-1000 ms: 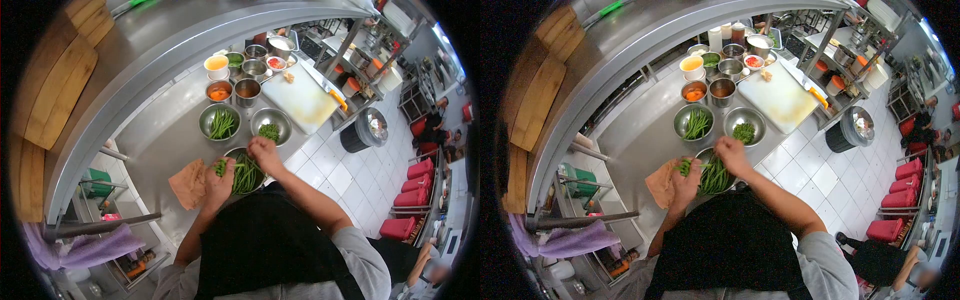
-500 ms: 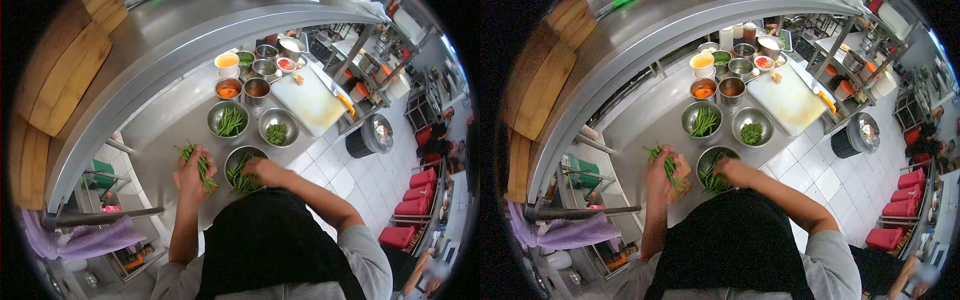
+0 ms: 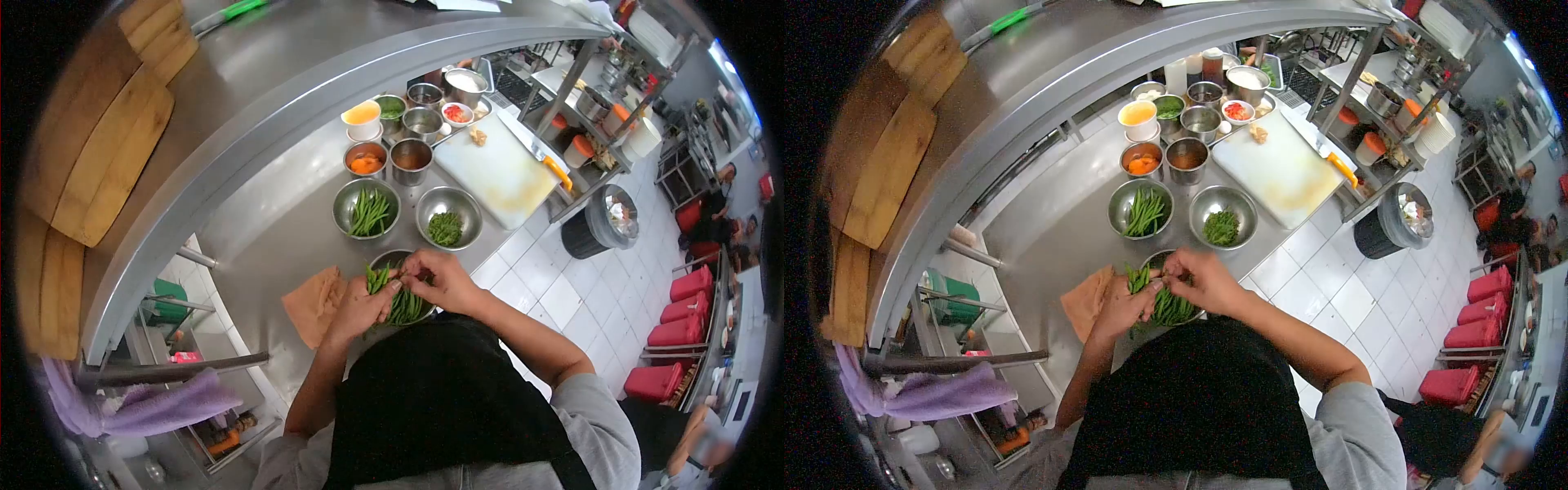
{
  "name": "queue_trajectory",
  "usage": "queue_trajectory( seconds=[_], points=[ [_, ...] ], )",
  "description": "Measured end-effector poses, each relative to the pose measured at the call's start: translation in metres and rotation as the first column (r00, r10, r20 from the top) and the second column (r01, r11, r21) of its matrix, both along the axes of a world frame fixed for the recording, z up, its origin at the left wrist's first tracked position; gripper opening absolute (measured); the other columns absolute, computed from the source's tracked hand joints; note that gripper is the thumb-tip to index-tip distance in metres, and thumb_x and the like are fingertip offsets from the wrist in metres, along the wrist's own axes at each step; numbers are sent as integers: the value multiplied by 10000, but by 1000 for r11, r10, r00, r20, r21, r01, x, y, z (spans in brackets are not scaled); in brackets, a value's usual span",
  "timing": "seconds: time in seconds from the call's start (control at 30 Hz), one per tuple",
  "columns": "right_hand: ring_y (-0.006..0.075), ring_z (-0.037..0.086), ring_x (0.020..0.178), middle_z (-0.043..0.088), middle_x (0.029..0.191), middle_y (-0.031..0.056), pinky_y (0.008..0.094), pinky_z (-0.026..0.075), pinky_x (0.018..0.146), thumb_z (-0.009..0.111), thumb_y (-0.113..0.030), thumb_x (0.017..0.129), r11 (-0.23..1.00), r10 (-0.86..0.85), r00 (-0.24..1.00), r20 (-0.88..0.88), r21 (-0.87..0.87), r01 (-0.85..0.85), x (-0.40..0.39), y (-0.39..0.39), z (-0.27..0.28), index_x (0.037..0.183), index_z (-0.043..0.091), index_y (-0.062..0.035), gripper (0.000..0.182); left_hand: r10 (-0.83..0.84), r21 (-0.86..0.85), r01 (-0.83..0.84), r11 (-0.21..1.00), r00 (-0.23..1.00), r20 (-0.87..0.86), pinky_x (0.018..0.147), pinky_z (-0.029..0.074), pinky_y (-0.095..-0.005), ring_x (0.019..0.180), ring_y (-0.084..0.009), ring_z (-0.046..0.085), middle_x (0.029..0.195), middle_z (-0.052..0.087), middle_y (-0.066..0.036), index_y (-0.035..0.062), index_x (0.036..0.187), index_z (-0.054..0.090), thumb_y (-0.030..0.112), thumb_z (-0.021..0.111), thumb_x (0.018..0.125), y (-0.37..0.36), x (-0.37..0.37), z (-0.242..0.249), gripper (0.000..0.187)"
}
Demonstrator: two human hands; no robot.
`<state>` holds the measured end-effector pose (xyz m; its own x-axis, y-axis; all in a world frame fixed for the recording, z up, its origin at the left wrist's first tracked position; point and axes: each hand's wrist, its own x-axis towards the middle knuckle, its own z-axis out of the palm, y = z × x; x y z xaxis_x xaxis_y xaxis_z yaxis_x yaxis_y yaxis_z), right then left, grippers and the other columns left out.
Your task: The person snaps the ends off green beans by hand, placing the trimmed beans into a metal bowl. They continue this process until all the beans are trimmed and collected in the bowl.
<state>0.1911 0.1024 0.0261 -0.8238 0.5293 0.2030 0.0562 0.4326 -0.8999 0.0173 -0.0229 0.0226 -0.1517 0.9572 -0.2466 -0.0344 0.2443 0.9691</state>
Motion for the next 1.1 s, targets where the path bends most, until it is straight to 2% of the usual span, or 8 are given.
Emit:
queue_trajectory(
  seconds=[0.27,0.33,0.4,0.67,0.87,0.9,0.93,1.1],
  points=[
    [249,636,713,616,816,110,351,509,627,729,-54,793,999,27,992,-122,34,-23,2,2,-6,940,606,-28,194,-138,-22,139,990,929,-343,542,431,-291,576,-99,543,643,582,-1,2,935,670,193,651,964,-1,-12,-12,194],
    [288,643,715,626,825,126,387,509,623,715,-57,782,981,147,989,-14,128,-144,4,7,6,925,607,-25,183,-118,77,170,983,885,-450,598,463,-321,630,-124,576,673,618,-30,-12,898,661,195,660,954,1,-12,-3,215],
    [321,646,715,628,829,143,417,511,623,708,-73,781,960,181,983,36,211,-185,5,9,20,921,603,-23,182,-124,14,161,987,810,-573,623,457,-433,607,-316,601,664,588,-216,-52,795,608,236,696,904,0,-10,13,320],
    [409,644,702,628,817,177,504,517,627,687,-213,781,799,65,929,363,539,-267,-3,6,9,909,598,-27,242,-178,-35,195,980,791,-585,648,464,-467,672,-384,632,697,619,-229,-48,799,635,259,687,895,0,-16,7,326],
    [315,649,626,668,824,134,431,523,565,621,-173,867,809,-265,964,-4,544,224,-12,40,-54,948,615,-24,169,-24,-81,-4,997,941,-339,520,426,-367,542,-232,579,611,588,-122,-27,818,643,228,637,941,-2,-16,12,282],
    [238,632,623,665,840,95,374,512,554,591,-148,900,961,-273,962,-25,49,274,-9,49,-52,953,621,-31,132,1,-207,-32,978,989,-145,470,396,-317,497,-168,537,579,556,-67,-10,834,640,217,618,961,-1,-15,28,261],
    [162,616,619,663,856,55,317,502,543,561,-123,932,853,-290,956,-34,-461,243,-9,53,-51,959,628,-38,111,16,-210,-47,977,989,-146,470,396,-317,497,-168,537,579,556,-67,-10,834,640,217,618,961,-1,-16,28,261],
    [67,567,698,631,889,-3,226,467,596,526,-134,973,730,0,997,80,-681,55,-1,11,-47,1044,668,-63,173,353,-16,-385,923,830,432,426,325,-256,463,-113,437,593,454,-23,-18,982,578,182,559,1003,7,-26,14,202]
  ],
)
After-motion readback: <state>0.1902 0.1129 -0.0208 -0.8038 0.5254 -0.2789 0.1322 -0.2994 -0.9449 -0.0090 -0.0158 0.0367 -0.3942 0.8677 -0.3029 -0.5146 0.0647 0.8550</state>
